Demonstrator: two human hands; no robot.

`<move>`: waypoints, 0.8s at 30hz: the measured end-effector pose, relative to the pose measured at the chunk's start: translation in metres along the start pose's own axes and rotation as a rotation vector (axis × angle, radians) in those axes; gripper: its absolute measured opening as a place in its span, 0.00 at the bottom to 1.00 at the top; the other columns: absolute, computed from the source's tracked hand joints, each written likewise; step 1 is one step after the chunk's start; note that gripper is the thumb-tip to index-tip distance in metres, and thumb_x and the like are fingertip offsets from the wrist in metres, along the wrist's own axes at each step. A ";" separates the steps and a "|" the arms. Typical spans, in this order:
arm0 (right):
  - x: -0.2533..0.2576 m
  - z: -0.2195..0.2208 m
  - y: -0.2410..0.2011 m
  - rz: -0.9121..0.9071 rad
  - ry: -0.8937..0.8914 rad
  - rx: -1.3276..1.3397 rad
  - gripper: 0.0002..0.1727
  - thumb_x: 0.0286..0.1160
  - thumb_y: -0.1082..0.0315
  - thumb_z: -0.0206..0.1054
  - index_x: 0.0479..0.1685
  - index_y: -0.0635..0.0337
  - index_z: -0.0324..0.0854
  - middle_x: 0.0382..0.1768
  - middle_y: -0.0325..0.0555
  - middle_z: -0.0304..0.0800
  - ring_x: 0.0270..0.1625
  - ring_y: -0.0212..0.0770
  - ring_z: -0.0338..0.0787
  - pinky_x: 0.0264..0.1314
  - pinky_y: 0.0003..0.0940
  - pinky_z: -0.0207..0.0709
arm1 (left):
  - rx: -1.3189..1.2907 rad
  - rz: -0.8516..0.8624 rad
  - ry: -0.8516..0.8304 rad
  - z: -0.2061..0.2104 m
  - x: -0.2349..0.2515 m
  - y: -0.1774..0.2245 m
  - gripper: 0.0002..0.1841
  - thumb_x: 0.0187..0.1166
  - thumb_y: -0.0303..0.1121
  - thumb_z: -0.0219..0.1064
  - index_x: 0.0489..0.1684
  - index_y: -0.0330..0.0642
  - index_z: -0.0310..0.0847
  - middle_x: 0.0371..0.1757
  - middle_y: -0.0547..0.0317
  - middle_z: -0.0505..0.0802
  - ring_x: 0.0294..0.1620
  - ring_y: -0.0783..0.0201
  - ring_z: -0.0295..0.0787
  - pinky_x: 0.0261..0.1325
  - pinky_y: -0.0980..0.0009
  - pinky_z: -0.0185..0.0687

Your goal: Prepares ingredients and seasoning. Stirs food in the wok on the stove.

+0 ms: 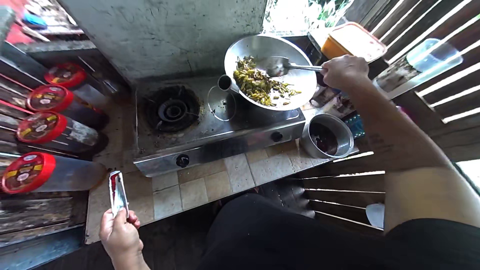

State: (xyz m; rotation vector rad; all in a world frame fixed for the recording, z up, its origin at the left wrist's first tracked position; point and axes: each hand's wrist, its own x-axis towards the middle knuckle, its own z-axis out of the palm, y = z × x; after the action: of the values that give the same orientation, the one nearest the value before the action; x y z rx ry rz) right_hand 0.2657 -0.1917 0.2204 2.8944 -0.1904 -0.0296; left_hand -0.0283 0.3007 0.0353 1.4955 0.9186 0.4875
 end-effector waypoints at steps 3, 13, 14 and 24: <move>0.009 -0.014 0.019 0.159 -0.215 0.065 0.18 0.81 0.61 0.64 0.41 0.72 0.87 0.51 0.77 0.88 0.59 0.77 0.86 0.52 0.82 0.70 | 0.004 0.027 -0.004 0.003 -0.001 -0.003 0.08 0.90 0.27 0.46 0.50 0.41 0.72 0.18 0.78 0.73 0.12 0.84 0.68 0.16 0.88 0.66; 0.017 0.043 -0.055 0.000 -0.230 0.467 0.21 0.90 0.56 0.57 0.63 0.58 0.89 0.58 0.63 0.91 0.63 0.63 0.88 0.65 0.71 0.74 | -0.024 0.040 -0.011 -0.003 -0.004 -0.010 0.09 0.89 0.27 0.46 0.50 0.40 0.72 0.19 0.78 0.74 0.13 0.84 0.69 0.16 0.87 0.67; 0.004 0.031 -0.060 -0.027 -0.175 0.355 0.20 0.90 0.56 0.56 0.64 0.55 0.89 0.63 0.64 0.90 0.70 0.67 0.86 0.67 0.76 0.71 | -0.028 0.037 -0.015 -0.004 -0.003 -0.011 0.09 0.89 0.27 0.46 0.49 0.41 0.73 0.18 0.78 0.74 0.13 0.84 0.69 0.16 0.87 0.67; -0.124 -0.044 -0.087 -0.133 -0.026 -0.118 0.15 0.82 0.76 0.58 0.63 0.66 0.84 0.54 0.71 0.87 0.48 0.75 0.90 0.41 0.70 0.80 | -0.038 0.003 -0.078 0.007 0.007 -0.021 0.08 0.90 0.27 0.46 0.46 0.42 0.73 0.17 0.78 0.74 0.12 0.84 0.69 0.16 0.87 0.66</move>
State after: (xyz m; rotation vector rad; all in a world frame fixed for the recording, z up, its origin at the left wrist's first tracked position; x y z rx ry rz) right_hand 0.1550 -0.0816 0.2426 2.7855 -0.0003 -0.0990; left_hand -0.0244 0.3004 0.0126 1.4714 0.8421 0.4431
